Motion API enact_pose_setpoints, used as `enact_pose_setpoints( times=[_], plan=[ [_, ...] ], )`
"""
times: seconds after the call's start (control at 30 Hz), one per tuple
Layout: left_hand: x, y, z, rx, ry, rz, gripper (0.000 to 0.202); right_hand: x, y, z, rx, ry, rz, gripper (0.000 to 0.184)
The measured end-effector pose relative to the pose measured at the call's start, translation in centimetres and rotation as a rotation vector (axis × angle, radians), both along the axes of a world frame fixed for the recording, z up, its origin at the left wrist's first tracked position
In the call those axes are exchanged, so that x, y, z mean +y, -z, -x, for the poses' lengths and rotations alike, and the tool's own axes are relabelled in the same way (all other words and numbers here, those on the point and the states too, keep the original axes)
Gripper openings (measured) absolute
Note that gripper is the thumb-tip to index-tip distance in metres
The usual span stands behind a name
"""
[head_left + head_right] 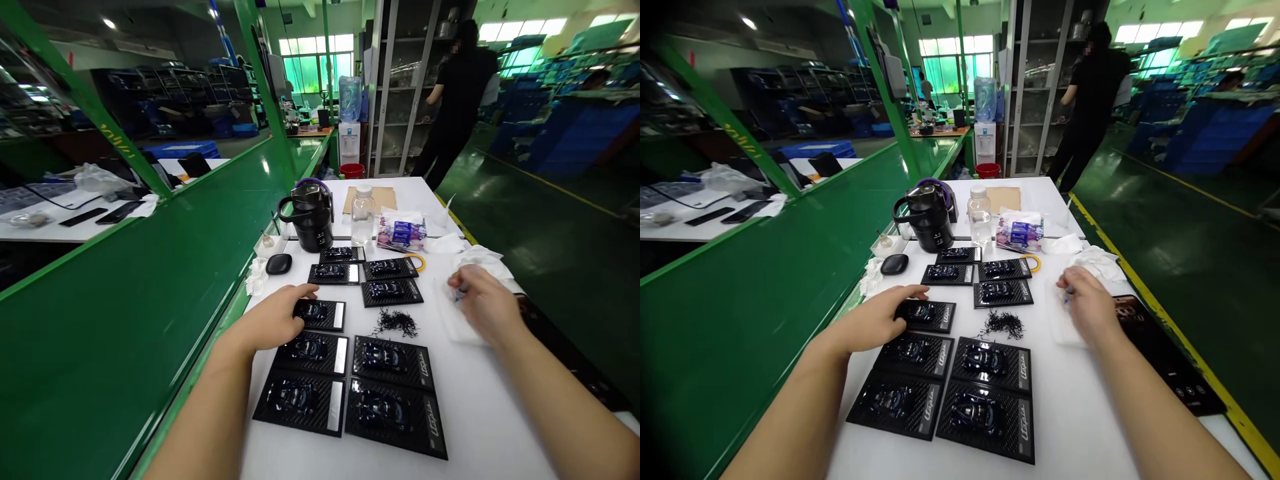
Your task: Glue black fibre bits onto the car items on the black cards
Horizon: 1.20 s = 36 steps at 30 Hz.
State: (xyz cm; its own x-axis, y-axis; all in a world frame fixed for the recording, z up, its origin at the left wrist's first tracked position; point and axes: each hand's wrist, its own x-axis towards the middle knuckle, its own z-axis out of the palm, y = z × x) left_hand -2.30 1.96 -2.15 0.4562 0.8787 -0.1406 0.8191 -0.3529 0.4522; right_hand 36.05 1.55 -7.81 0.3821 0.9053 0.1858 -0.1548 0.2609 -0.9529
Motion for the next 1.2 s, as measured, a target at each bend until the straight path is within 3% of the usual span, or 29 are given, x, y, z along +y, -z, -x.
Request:
enact_pose_setpoints(
  times=[0.13,0.23,0.27,0.3,0.37,0.43,0.47,0.67,0.8,0.9,1.0,1.13,1.2],
  plan=[
    [0.1,-0.4,-0.2,0.03,-0.018,0.013,0.063,-0.2,0.1,0.2,-0.132,0.166,0.017,0.028],
    [0.2,-0.7,-0.1,0.064,-0.041,0.039,0.061,-2.1,-1.8,0.3,-0.269,0.437,-0.124,0.035],
    [0.2,-0.7,-0.1,0.071,-0.046,0.041,0.06,-2.9,-2.5,0.5,-0.385,0.434,-0.171,0.032],
    [0.2,-0.7,-0.1,0.077,-0.05,0.043,0.059,-3.6,-3.3,0.7,-0.543,0.335,-0.198,0.025],
    [0.2,-0.8,0.0,0.088,-0.059,0.046,0.058,-4.5,-4.3,1.5,-0.918,-0.086,-0.157,0.009],
    [0.0,-0.8,0.0,0.098,-0.064,0.051,0.056,-4.8,-4.5,2.3,-1.187,-0.485,-0.02,0.008],
    [0.0,-0.8,0.0,0.104,-0.063,0.052,0.055,-4.7,-4.4,2.6,-1.261,-0.57,0.037,0.011],
    [-0.5,-0.4,-0.3,0.178,-0.022,0.003,0.057,-3.6,-2.9,3.2,-1.35,-0.589,0.128,0.015],
    [-1.5,-1.2,-1.4,0.082,0.077,-0.079,0.052,-3.7,-2.8,3.5,-1.39,-0.588,0.122,0.019],
    [-2.7,-2.5,-2.7,-0.073,0.074,-0.102,0.045,-4.1,-3.1,3.4,-1.387,-0.601,0.108,0.019],
    [-3.7,-3.4,-3.7,-0.283,-0.045,-0.068,0.036,-4.4,-3.5,2.8,-1.339,-0.596,0.12,0.018],
    [-4.4,-3.1,-4.7,-0.716,-0.186,0.076,0.027,-4.4,-4.0,2.7,-1.244,-0.55,0.111,0.019],
    [-4.9,-2.8,-5.3,-0.843,-0.212,0.152,0.026,-4.5,-4.3,3.6,-1.189,-0.505,0.079,0.016]
  ],
)
